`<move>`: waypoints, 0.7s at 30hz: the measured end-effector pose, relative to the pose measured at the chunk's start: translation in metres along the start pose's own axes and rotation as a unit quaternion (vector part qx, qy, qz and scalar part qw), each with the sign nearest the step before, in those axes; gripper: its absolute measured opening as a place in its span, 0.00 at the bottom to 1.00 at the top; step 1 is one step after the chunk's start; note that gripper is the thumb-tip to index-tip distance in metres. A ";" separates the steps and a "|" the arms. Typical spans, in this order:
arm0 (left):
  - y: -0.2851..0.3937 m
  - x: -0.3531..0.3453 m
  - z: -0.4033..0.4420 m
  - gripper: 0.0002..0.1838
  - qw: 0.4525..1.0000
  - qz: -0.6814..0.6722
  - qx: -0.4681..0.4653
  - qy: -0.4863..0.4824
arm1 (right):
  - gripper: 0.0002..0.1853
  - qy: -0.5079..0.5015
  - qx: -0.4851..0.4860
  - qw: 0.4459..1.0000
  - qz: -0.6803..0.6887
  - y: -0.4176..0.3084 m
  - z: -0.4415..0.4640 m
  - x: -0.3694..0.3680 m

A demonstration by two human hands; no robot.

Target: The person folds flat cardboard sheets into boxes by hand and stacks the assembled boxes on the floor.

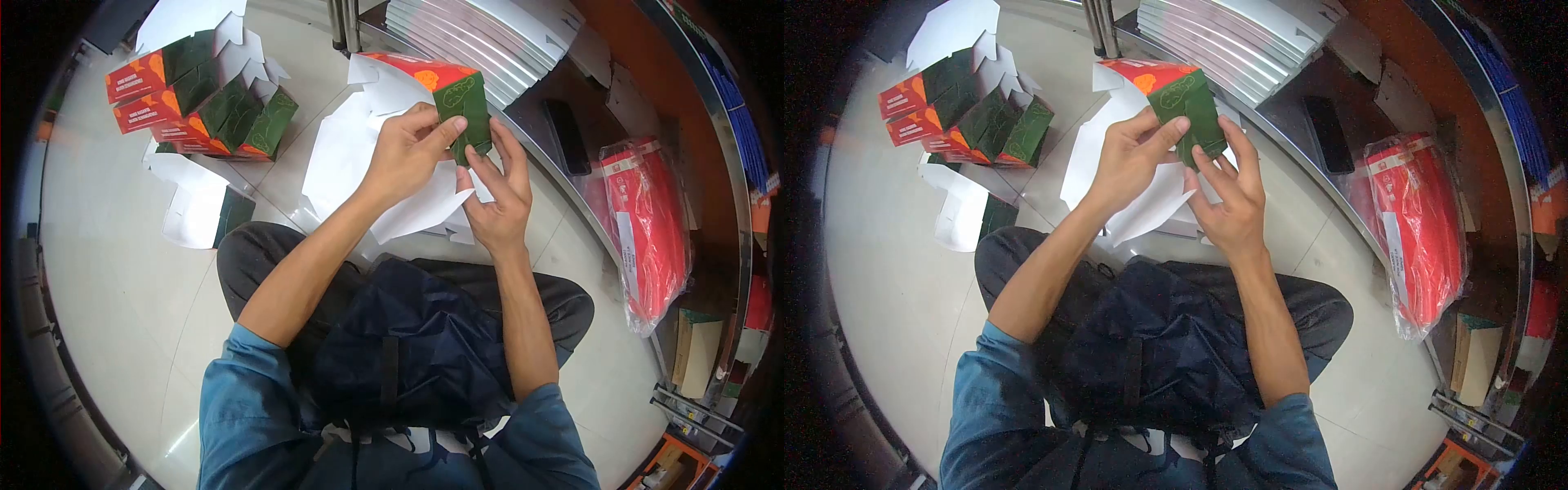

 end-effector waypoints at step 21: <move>-0.037 -0.078 -0.074 0.12 0.726 0.552 -0.318 -0.260 | 0.41 0.033 -0.183 0.971 0.148 0.042 0.021 0.051</move>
Point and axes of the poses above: each hand's wrist, its own z-axis towards the middle knuckle, its own x-axis out of the back of the hand, y = z × x, the point moved 9 cm from there along z, towards the middle knuckle, and after that the axes turned 4 degrees about y, right-handed, at the moved point
